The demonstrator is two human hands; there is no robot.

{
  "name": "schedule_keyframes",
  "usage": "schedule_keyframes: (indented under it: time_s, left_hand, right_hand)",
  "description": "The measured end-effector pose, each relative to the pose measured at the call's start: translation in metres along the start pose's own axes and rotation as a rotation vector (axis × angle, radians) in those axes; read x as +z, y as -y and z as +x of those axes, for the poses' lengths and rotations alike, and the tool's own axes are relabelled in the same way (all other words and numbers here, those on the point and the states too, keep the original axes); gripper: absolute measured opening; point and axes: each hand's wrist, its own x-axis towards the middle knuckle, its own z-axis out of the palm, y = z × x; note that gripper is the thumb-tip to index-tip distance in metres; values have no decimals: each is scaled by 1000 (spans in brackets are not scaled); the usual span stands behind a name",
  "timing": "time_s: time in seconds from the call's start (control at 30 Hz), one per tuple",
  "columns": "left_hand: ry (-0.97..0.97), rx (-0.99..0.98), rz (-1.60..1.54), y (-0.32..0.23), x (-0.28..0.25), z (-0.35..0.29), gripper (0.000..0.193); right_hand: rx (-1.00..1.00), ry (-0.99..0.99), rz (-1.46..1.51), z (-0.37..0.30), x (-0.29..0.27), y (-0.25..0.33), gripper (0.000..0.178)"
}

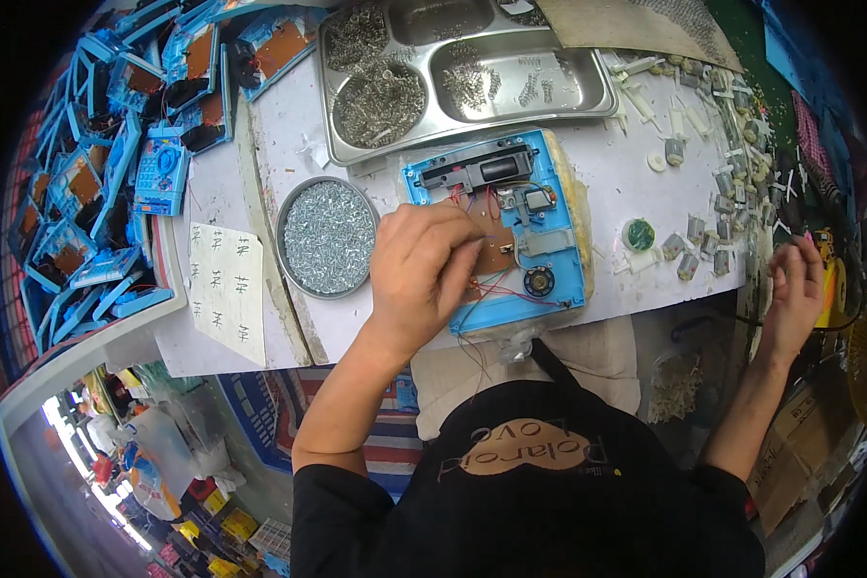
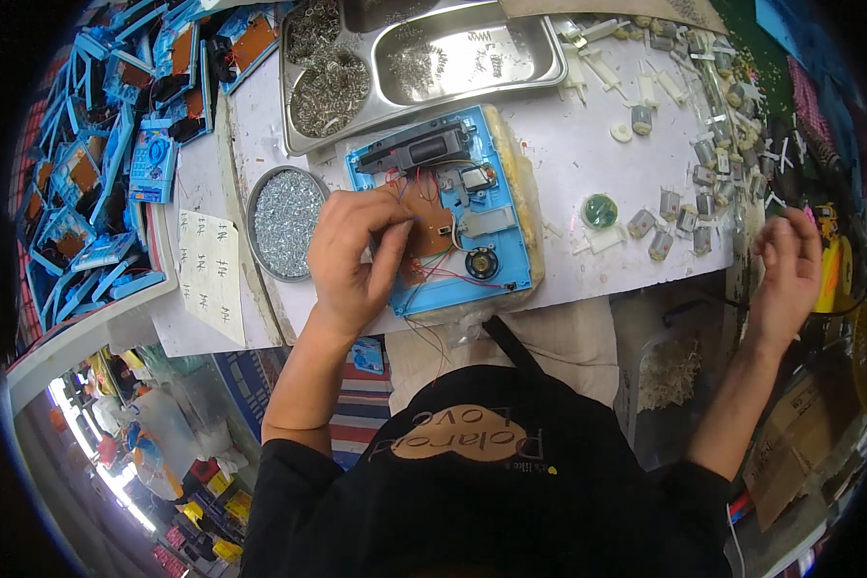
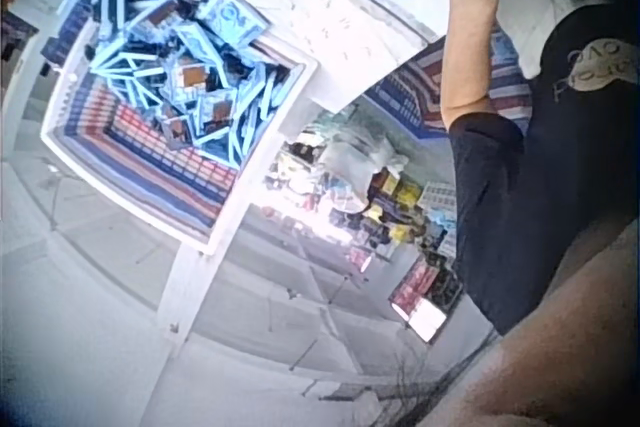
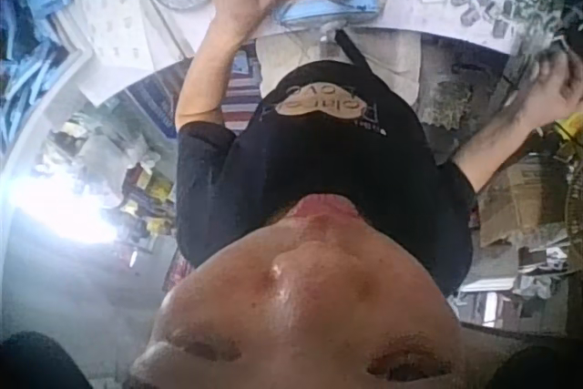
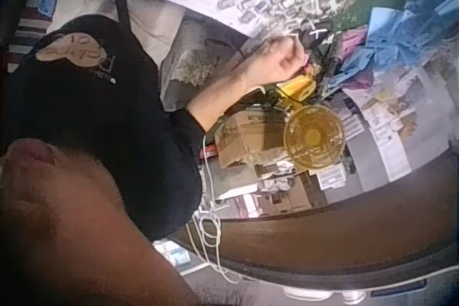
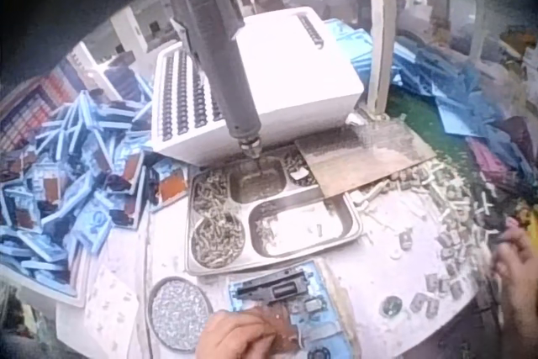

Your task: Assemble internal components of a blue plastic electronic housing including installing a motor and soldering wires.

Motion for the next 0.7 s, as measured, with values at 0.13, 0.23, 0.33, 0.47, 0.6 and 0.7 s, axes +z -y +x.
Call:
schedule_keyframes:
  time_s: [0.13,0.23,0.33,0.47,0.6,0.7]
  left_hand:
    - [-44,-94,-8,-6,5,13,22]
    - [-29,5,40,-8,9,24,23]
    - [31,145,143,-5,11,25,24]
    - [8,129,259,-2,13,18,23]
    - [-36,88,263,-5,15,20,23]
    - [-38,118,237,-5,14,19,24]
  right_hand:
    - [61,-232,268,18,-34,-2,33]
    - [-23,-291,291,47,-55,-16,26]
    - [-156,-310,295,77,-73,-26,25]
    - [-174,-491,267,85,-41,1,25]
    - [-279,-299,174,78,-21,28,39]
    - [-263,-401,165,62,-23,36,38]
